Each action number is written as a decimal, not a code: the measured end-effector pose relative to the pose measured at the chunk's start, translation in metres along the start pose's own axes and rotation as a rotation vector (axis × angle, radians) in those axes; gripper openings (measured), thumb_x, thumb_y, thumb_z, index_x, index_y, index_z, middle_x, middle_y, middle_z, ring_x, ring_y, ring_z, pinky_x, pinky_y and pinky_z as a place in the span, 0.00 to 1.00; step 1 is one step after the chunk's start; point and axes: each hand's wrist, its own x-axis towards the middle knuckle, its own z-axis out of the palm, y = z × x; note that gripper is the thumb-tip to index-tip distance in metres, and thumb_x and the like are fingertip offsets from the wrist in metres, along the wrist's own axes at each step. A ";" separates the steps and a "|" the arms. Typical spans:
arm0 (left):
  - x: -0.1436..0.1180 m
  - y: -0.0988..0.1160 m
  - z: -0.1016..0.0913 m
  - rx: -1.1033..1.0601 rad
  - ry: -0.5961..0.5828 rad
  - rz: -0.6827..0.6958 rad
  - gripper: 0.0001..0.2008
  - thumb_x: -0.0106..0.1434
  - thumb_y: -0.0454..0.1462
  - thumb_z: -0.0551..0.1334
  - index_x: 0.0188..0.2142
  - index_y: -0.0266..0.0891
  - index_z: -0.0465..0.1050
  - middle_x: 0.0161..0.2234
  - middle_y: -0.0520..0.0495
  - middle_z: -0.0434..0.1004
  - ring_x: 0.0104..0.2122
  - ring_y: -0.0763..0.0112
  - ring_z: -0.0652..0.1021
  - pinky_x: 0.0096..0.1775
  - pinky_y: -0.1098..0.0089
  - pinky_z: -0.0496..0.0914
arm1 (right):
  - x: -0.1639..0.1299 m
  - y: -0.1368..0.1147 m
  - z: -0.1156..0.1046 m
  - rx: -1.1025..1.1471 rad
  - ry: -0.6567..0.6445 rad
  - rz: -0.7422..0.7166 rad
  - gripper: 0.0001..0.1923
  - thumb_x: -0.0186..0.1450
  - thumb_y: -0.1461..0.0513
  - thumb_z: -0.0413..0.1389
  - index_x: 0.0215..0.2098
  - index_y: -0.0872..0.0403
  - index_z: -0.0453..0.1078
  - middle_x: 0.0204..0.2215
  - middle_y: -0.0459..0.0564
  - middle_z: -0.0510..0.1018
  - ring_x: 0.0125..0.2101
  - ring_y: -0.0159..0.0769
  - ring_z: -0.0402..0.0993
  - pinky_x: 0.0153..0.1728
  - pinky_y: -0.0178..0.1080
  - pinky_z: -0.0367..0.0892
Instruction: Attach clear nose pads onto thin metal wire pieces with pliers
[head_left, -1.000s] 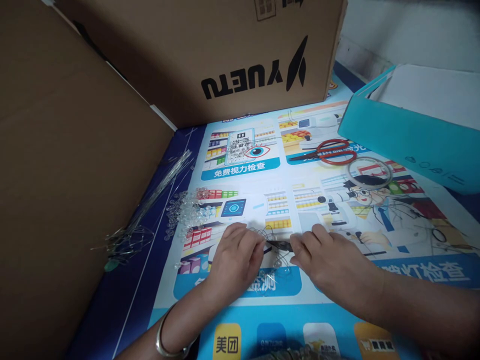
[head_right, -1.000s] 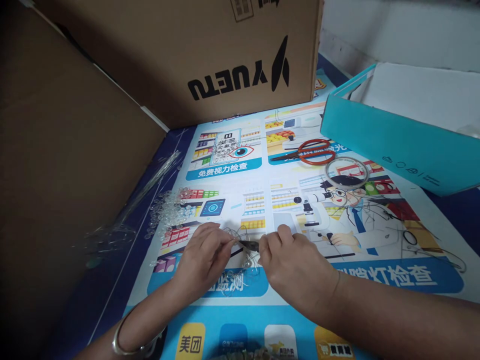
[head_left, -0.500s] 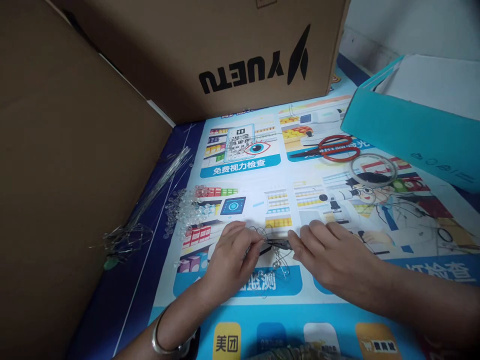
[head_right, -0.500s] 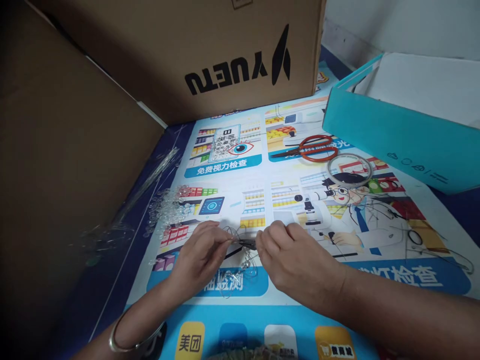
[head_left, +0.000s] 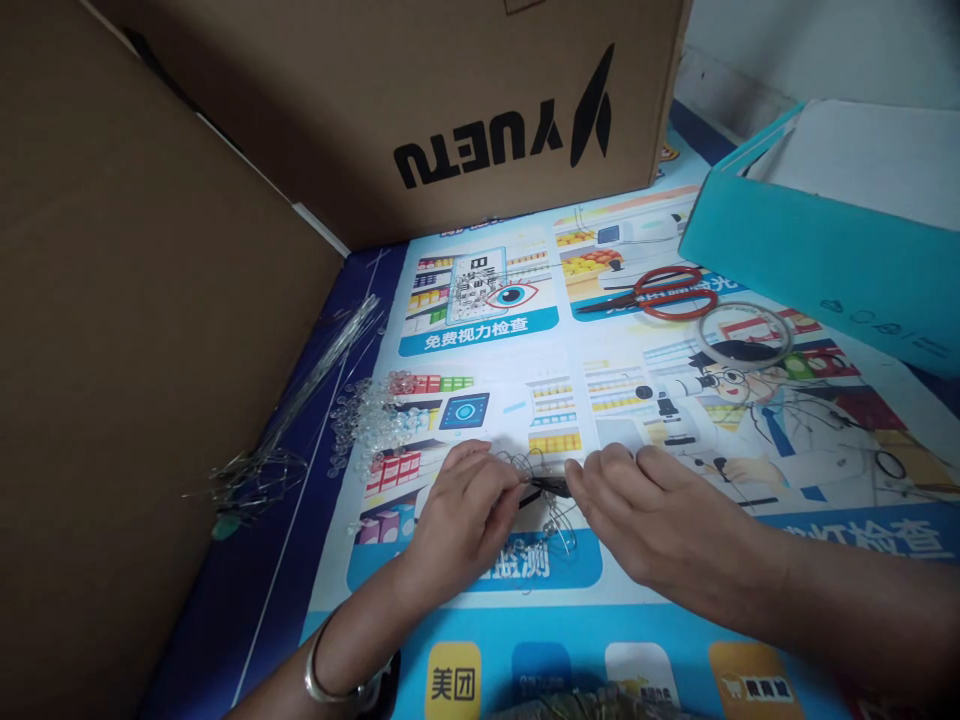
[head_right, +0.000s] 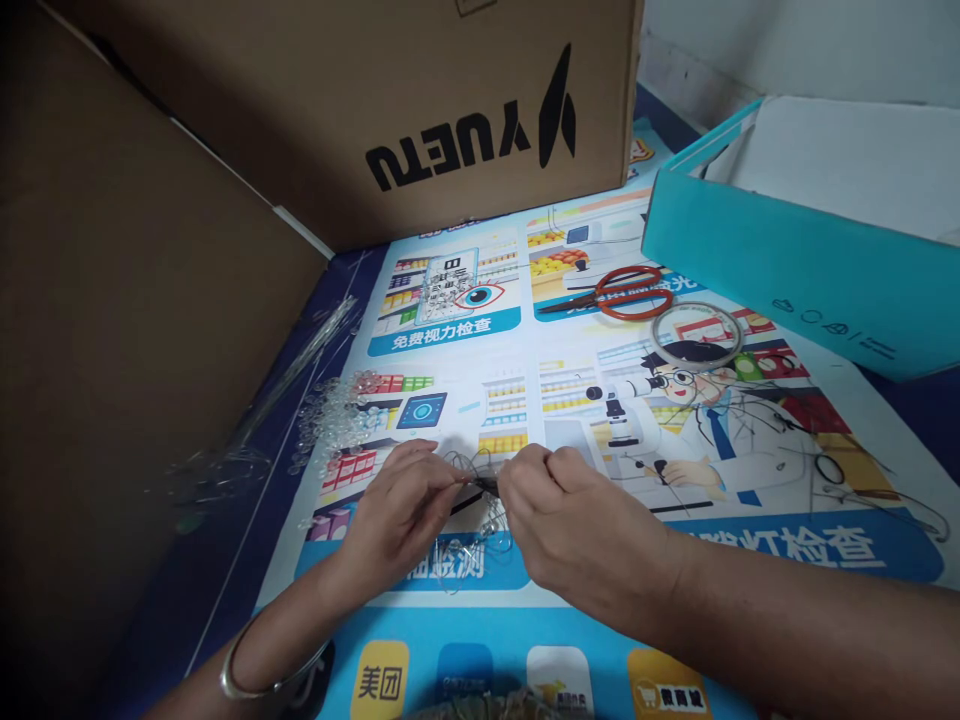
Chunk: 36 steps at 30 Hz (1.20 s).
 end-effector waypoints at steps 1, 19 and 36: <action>0.000 0.000 0.000 0.003 -0.002 0.005 0.05 0.59 0.29 0.57 0.34 0.39 0.65 0.29 0.51 0.73 0.31 0.72 0.71 0.47 0.59 0.64 | 0.001 0.000 -0.001 0.002 -0.007 0.000 0.19 0.61 0.64 0.45 0.48 0.62 0.67 0.40 0.60 0.71 0.39 0.48 0.62 0.31 0.45 0.55; -0.001 -0.005 -0.001 0.061 -0.030 0.096 0.06 0.59 0.27 0.56 0.34 0.38 0.64 0.30 0.49 0.73 0.32 0.70 0.71 0.47 0.57 0.64 | 0.008 0.008 -0.005 0.002 -0.050 0.031 0.12 0.59 0.62 0.49 0.39 0.56 0.69 0.29 0.53 0.67 0.33 0.41 0.58 0.26 0.42 0.50; 0.001 -0.002 -0.003 0.138 -0.042 0.140 0.07 0.59 0.27 0.56 0.36 0.38 0.64 0.29 0.49 0.72 0.33 0.69 0.71 0.47 0.56 0.65 | 0.010 0.008 0.000 0.056 -0.067 0.058 0.10 0.59 0.65 0.49 0.37 0.56 0.68 0.27 0.53 0.66 0.31 0.40 0.56 0.25 0.41 0.48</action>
